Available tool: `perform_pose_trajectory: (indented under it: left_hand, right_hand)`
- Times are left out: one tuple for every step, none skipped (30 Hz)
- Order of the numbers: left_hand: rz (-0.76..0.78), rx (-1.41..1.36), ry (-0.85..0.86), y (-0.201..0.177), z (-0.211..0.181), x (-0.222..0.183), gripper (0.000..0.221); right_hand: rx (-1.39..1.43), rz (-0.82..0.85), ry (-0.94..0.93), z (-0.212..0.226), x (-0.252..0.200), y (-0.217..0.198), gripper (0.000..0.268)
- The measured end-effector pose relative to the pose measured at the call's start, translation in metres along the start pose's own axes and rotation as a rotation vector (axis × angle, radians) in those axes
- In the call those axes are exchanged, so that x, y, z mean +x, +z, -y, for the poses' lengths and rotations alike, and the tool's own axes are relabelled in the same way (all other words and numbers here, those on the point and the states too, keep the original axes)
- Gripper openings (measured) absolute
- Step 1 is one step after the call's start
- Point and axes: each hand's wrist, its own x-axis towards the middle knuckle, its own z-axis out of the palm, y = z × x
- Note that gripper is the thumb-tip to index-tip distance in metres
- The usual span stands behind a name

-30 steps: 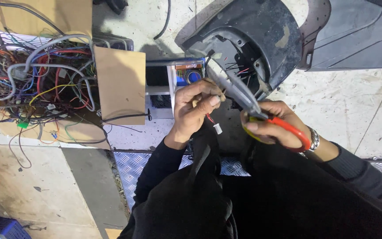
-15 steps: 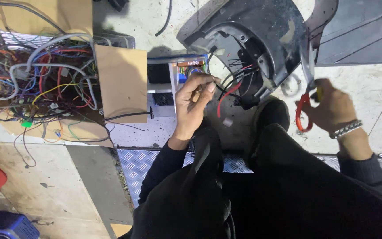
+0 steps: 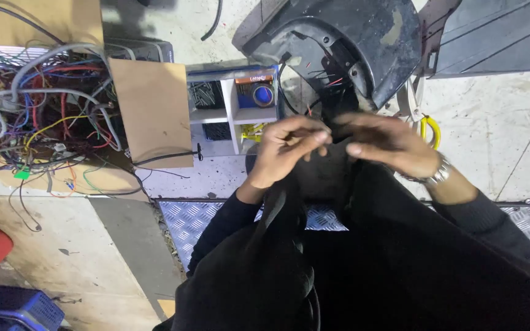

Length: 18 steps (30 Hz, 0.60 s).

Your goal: Stripping, connecting, and insulating electrical wires for a motorcycle component using scissors and a lighter.

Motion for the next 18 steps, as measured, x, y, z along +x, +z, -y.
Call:
perform_pose_trajectory:
  left_hand:
    - [-0.003,-0.001,0.000,0.001,0.001,-0.001,0.013]
    - [-0.004,0.109,0.034,0.001,0.001,-0.002,0.015]
    - [-0.005,0.218,0.068,0.001,0.002,-0.002,0.017]
    - [-0.011,0.221,0.065,-0.002,0.004,-0.003,0.017]
    - [-0.004,0.234,0.080,-0.004,0.006,-0.004,0.015]
    - [0.002,0.245,0.091,-0.006,0.010,-0.006,0.014]
    - [-0.005,0.245,0.085,-0.007,0.011,-0.007,0.014]
    - [-0.010,0.245,0.104,-0.008,0.013,-0.007,0.014]
    - [-0.016,0.244,0.124,-0.009,0.014,-0.006,0.015]
    - [-0.020,0.245,0.121,-0.008,0.016,-0.006,0.015]
    - [-0.029,0.214,0.124,-0.008,0.018,-0.006,0.014]
    - [-0.042,0.185,0.128,-0.007,0.020,-0.007,0.014]
    - [-0.048,0.186,0.125,-0.007,0.022,-0.007,0.014]
    - [-0.058,0.154,0.093,-0.008,0.023,-0.007,0.012]
    - [-0.068,0.121,0.061,-0.008,0.025,-0.007,0.011]
    - [-0.074,0.122,0.057,-0.009,0.027,-0.009,0.011]
    - [-0.126,0.050,-0.002,-0.010,0.030,-0.011,0.012]
    - [-0.174,-0.022,-0.061,-0.010,0.033,-0.011,0.014]
  right_hand:
    - [-0.001,0.003,0.001,-0.019,0.005,0.012,0.066]
    - [0.397,0.054,-0.064,-0.038,0.012,0.024,0.043]
    - [0.795,0.108,-0.125,-0.057,0.019,0.037,0.025]
    - [0.798,0.115,-0.122,-0.059,0.023,0.039,0.025]
    - [0.717,0.063,-0.174,-0.062,0.028,0.043,0.027]
    - [0.637,0.010,-0.220,-0.066,0.031,0.046,0.031]
    - [0.640,0.017,-0.213,-0.066,0.030,0.046,0.031]
    - [0.562,-0.007,-0.252,-0.065,0.029,0.045,0.026]
    - [0.483,-0.030,-0.290,-0.065,0.029,0.044,0.021]
    - [0.485,-0.026,-0.287,-0.066,0.029,0.043,0.021]
    - [0.369,-0.024,-0.314,-0.066,0.029,0.042,0.015]
    - [0.253,-0.019,-0.341,-0.067,0.030,0.041,0.010]
    - [0.255,-0.012,-0.339,-0.071,0.027,0.043,0.010]
    - [0.168,-0.076,-0.300,-0.075,0.025,0.045,0.015]
    - [0.080,-0.139,-0.261,-0.079,0.023,0.047,0.020]
    - [0.082,-0.133,-0.258,-0.074,0.022,0.047,0.020]
    - [0.050,-0.142,-0.248,-0.070,0.021,0.046,0.017]
    - [0.018,-0.156,-0.240,-0.066,0.021,0.044,0.014]
